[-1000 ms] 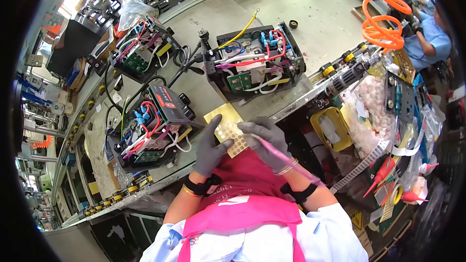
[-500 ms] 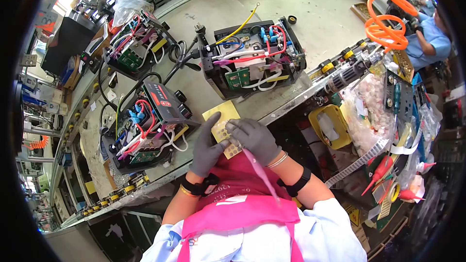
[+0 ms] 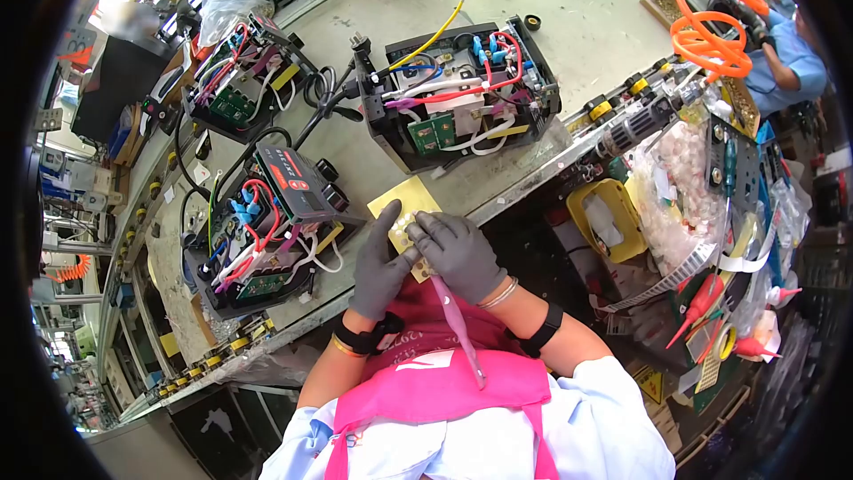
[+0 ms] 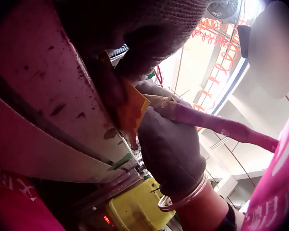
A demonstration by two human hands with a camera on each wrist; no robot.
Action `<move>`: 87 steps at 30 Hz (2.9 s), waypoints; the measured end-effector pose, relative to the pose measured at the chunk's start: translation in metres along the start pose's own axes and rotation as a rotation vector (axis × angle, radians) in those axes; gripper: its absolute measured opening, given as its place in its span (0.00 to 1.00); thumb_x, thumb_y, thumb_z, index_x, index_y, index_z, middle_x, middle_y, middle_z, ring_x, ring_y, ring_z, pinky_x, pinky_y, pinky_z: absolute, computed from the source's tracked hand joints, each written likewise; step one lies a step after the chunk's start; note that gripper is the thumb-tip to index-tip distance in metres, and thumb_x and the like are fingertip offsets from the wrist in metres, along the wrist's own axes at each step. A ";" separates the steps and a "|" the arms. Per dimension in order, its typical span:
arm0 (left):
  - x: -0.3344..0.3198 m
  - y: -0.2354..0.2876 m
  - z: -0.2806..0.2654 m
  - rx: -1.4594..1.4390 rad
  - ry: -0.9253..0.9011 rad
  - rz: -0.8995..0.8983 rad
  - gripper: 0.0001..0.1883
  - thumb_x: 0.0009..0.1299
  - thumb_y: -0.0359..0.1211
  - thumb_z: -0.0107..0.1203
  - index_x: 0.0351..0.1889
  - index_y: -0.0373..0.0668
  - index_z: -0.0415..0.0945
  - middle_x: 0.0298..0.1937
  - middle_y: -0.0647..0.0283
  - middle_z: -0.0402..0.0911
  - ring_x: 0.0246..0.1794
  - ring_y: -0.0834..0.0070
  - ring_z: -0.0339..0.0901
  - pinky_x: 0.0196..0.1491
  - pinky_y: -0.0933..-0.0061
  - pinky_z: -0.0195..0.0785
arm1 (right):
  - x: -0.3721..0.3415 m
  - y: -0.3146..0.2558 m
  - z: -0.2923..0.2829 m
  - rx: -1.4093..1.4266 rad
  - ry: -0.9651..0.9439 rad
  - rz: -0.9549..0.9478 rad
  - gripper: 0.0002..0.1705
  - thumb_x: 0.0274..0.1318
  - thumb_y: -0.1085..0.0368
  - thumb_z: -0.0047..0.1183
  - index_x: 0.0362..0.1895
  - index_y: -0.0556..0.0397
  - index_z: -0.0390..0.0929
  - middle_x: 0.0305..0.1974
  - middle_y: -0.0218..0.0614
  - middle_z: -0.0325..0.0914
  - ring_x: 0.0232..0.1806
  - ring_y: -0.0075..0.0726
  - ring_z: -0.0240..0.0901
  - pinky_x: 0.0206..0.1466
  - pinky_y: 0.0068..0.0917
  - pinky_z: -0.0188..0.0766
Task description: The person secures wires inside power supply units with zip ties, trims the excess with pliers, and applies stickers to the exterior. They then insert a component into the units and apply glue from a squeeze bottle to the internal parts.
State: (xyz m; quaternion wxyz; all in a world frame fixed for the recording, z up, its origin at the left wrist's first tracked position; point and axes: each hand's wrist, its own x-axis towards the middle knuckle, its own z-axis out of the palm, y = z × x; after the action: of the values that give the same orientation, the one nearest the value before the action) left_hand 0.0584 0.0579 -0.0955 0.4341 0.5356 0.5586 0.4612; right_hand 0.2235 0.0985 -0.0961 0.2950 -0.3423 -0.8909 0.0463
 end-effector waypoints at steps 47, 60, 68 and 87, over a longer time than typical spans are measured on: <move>-0.001 0.007 -0.001 -0.057 -0.040 -0.076 0.37 0.59 0.23 0.57 0.69 0.30 0.57 0.70 0.50 0.62 0.71 0.64 0.58 0.70 0.66 0.52 | 0.150 0.051 -0.136 1.393 0.162 0.486 0.15 0.64 0.58 0.45 0.42 0.55 0.78 0.27 0.30 0.77 0.19 0.23 0.72 0.24 0.20 0.69; 0.001 0.007 -0.002 0.049 -0.023 0.000 0.38 0.59 0.24 0.58 0.70 0.33 0.56 0.69 0.50 0.64 0.70 0.64 0.61 0.70 0.66 0.53 | -0.001 0.019 -0.011 0.218 -0.014 -0.094 0.21 0.54 0.64 0.52 0.54 0.45 0.77 0.51 0.40 0.76 0.50 0.44 0.76 0.51 0.36 0.74; 0.000 0.010 -0.002 0.000 -0.012 -0.010 0.39 0.59 0.26 0.59 0.70 0.32 0.56 0.70 0.51 0.62 0.71 0.64 0.60 0.71 0.66 0.51 | 0.000 0.012 -0.006 0.133 -0.020 -0.096 0.24 0.52 0.62 0.52 0.56 0.43 0.76 0.54 0.39 0.76 0.53 0.43 0.75 0.52 0.39 0.73; -0.131 0.075 -0.085 -0.145 -0.208 -0.306 0.38 0.64 0.26 0.61 0.71 0.33 0.54 0.72 0.51 0.59 0.72 0.68 0.55 0.70 0.68 0.50 | 0.155 -0.111 -0.091 1.815 -0.412 0.319 0.14 0.63 0.66 0.48 0.50 0.58 0.75 0.36 0.35 0.82 0.24 0.21 0.78 0.23 0.16 0.72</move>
State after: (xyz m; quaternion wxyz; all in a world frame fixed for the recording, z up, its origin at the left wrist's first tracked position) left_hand -0.0029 -0.0775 -0.0063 0.5919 0.4565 0.5510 0.3711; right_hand 0.1176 0.1023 0.0868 0.2755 -0.0848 -0.4915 0.8218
